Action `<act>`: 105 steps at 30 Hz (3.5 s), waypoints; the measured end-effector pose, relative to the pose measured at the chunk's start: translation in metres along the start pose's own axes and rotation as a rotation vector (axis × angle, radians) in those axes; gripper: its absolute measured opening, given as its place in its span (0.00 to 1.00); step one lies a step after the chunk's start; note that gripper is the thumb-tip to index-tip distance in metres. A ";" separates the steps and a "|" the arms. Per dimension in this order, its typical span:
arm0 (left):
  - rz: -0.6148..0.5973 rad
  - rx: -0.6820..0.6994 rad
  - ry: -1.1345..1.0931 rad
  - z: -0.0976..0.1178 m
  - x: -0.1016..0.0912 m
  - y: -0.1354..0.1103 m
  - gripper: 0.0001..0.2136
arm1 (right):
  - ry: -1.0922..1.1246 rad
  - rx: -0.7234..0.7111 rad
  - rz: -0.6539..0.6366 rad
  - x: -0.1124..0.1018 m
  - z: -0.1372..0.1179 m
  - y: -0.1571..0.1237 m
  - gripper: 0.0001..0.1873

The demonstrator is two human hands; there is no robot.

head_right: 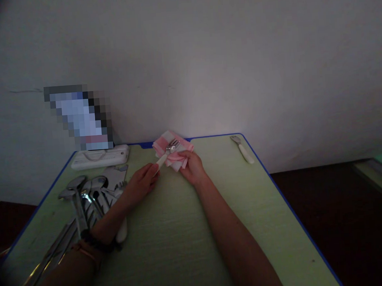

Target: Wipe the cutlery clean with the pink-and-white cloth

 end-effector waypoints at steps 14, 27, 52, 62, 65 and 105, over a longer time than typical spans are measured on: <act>0.080 0.094 0.200 0.011 -0.007 -0.001 0.11 | -0.026 0.064 -0.093 0.004 0.006 0.000 0.10; 0.102 0.105 0.270 0.008 -0.008 0.000 0.11 | -0.013 -0.057 -0.157 0.012 -0.002 -0.004 0.08; -0.008 0.207 0.469 0.019 0.001 -0.004 0.15 | -0.146 -0.118 -0.100 0.006 -0.001 -0.009 0.15; -0.041 0.208 0.467 0.020 0.002 -0.005 0.13 | -0.167 -0.138 -0.170 0.013 -0.001 -0.013 0.11; -0.037 0.200 0.431 0.019 0.002 -0.005 0.13 | -0.165 -0.121 -0.153 0.011 0.000 -0.012 0.09; -0.037 0.083 0.194 0.009 0.001 -0.004 0.17 | 0.016 -0.052 -0.184 0.015 -0.006 -0.006 0.12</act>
Point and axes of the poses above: each hand's wrist, its own y-axis towards the middle knuckle, its own x-axis out of the palm, z = x × y, the point moved 6 cm from there along y, towards the middle knuckle, and after that the axes turned 4 degrees about z, right-handed, at the moved point
